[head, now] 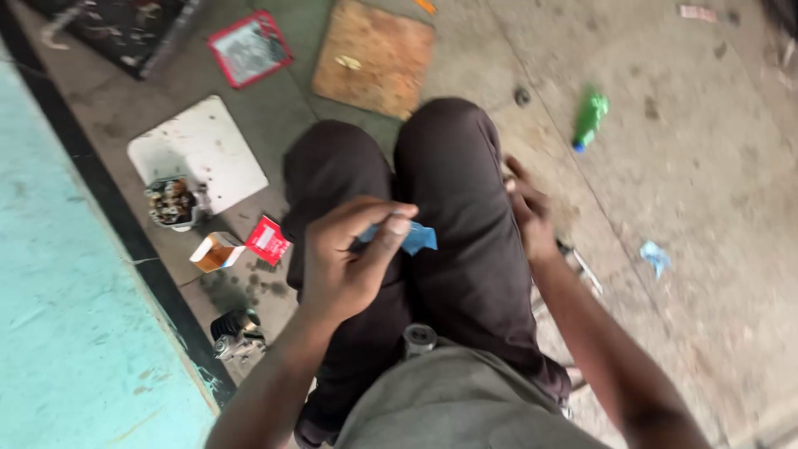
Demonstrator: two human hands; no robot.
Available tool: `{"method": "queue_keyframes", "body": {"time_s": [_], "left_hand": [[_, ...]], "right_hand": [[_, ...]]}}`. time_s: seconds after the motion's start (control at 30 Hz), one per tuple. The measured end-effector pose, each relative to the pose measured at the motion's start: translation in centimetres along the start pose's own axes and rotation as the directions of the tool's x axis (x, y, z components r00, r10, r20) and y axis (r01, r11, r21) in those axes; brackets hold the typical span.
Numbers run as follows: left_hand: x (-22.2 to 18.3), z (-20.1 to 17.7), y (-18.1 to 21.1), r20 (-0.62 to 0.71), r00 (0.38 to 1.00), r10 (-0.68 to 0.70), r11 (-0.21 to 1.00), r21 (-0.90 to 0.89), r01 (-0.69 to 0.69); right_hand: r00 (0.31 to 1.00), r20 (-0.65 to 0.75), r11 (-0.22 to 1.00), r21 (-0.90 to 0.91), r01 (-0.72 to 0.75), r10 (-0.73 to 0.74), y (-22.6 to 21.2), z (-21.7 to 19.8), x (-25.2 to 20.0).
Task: The recorder is unboxing and inspecting various motorcycle engine components, specifically a piston and its rings.
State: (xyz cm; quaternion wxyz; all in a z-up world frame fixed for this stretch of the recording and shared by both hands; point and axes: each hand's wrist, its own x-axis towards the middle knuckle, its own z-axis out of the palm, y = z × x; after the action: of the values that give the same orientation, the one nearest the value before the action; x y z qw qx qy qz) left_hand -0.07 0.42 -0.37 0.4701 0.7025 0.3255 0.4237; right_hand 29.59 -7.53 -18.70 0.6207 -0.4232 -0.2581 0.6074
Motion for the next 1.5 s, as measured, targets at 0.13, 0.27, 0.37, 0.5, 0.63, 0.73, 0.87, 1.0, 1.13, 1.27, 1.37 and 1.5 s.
{"method": "queue_keyframes", "body": {"time_s": [0.13,0.27,0.37,0.5,0.63,0.73,0.87,1.0,1.13,1.27,1.37,1.5], "left_hand": [[0.0,0.4,-0.6,-0.073,0.997,0.016,0.996,-0.087,-0.022],[0.6,0.7,0.0,-0.097,0.99,0.1,0.995,-0.011,-0.102],[0.9,1.0,-0.5,-0.115,0.993,0.029,0.994,-0.102,-0.041],[1.7,-1.4,-2.9,-0.164,0.975,0.148,0.979,-0.117,-0.168],[-0.3,-5.0,-9.4,-0.145,0.989,0.015,0.998,0.068,-0.005],[-7.4,-5.8,-19.5,0.004,0.89,-0.457,0.89,0.004,0.457],[-15.9,-5.9,-23.2,0.047,0.706,-0.707,0.705,-0.041,0.709],[-12.3,-4.8,-14.3,-0.238,0.612,-0.754,0.639,-0.047,0.768],[-3.3,-4.6,-3.3,-0.371,0.906,-0.203,0.96,0.108,0.259],[2.3,-3.4,1.7,0.001,0.999,-0.046,0.997,-0.058,0.046],[3.4,-2.7,1.9,0.107,0.994,0.009,0.999,0.044,-0.014],[3.8,-1.9,0.1,0.177,0.983,-0.044,0.999,0.036,0.038]], "right_hand": [[0.852,-0.191,0.674,-0.702,0.229,-0.488,-3.3,3.6,-2.0],[0.803,0.321,0.491,-0.659,0.57,-0.501,-10.2,16.3,-3.7],[0.877,0.333,0.639,-0.6,0.481,-0.348,-8.7,17.7,-2.6],[0.94,0.255,0.787,-0.521,0.331,-0.227,-6.5,16.1,-0.7],[0.963,0.141,0.871,-0.413,0.267,-0.228,-5.6,14.3,0.5],[0.969,0.084,0.879,-0.407,0.246,-0.233,-5.5,13.8,0.9],[0.969,0.062,0.873,-0.423,0.244,-0.241,-5.5,14.7,1.4],[0.971,0.09,0.88,-0.41,0.239,-0.222,-5.0,15.2,1.1],[0.967,0.139,0.869,-0.424,0.254,-0.215,-5.4,15.9,1.0],[0.965,0.156,0.848,-0.46,0.261,-0.213,-5.8,15.4,0.4],[0.962,0.144,0.835,-0.478,0.274,-0.233,-6.1,14.2,0.0],[0.974,0.134,0.846,-0.484,0.225,-0.183,-7.1,12.8,-0.2]]}}
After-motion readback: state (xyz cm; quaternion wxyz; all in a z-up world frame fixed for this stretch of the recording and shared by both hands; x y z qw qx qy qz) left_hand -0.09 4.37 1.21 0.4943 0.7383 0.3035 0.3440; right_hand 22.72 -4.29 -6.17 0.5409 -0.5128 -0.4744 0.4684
